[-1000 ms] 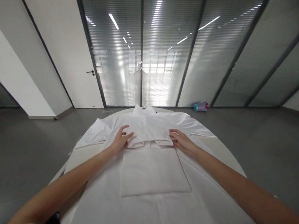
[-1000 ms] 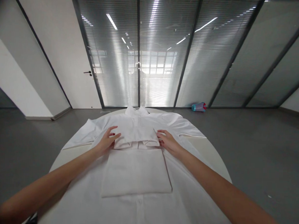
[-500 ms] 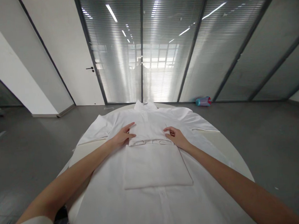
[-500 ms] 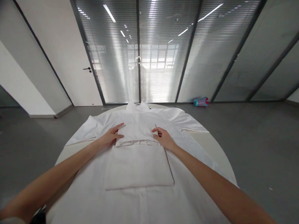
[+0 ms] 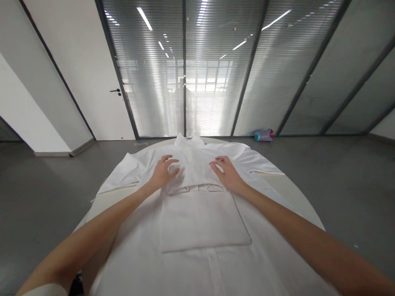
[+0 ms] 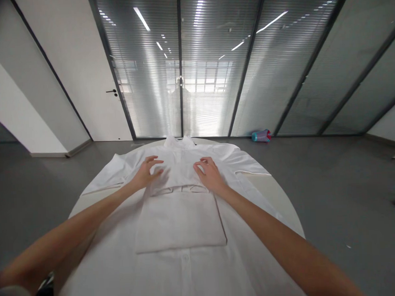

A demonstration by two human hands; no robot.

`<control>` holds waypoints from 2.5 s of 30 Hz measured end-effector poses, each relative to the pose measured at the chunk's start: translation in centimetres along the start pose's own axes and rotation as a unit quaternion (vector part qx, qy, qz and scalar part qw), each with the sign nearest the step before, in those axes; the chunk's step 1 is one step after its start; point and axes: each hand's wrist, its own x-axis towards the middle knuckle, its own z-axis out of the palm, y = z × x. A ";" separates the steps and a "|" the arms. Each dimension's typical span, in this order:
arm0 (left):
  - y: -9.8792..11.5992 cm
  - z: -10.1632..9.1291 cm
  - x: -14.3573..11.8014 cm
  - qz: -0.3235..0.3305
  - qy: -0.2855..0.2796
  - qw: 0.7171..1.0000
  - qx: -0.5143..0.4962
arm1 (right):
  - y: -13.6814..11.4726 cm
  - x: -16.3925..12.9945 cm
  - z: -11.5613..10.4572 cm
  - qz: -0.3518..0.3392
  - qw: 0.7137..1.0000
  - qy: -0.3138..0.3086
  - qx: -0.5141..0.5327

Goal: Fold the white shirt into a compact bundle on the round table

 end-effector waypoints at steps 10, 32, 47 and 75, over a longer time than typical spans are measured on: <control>0.9 5.4 -1.8 0.110 -0.150 0.973 0.138 | -1.9 -0.4 5.5 -0.075 0.963 -0.180 -0.188; 1.9 4.0 -0.6 0.087 -0.154 0.980 0.094 | 0.7 0.9 2.5 -0.007 0.988 -0.153 -0.003; 5.6 -5.5 -16.1 -0.009 -0.160 0.986 0.048 | -2.2 -14.1 -5.7 0.140 0.979 -0.143 0.029; 6.9 -5.9 -18.4 0.389 -0.109 0.889 0.218 | -4.2 -16.7 -7.5 -0.318 0.929 -0.077 -0.172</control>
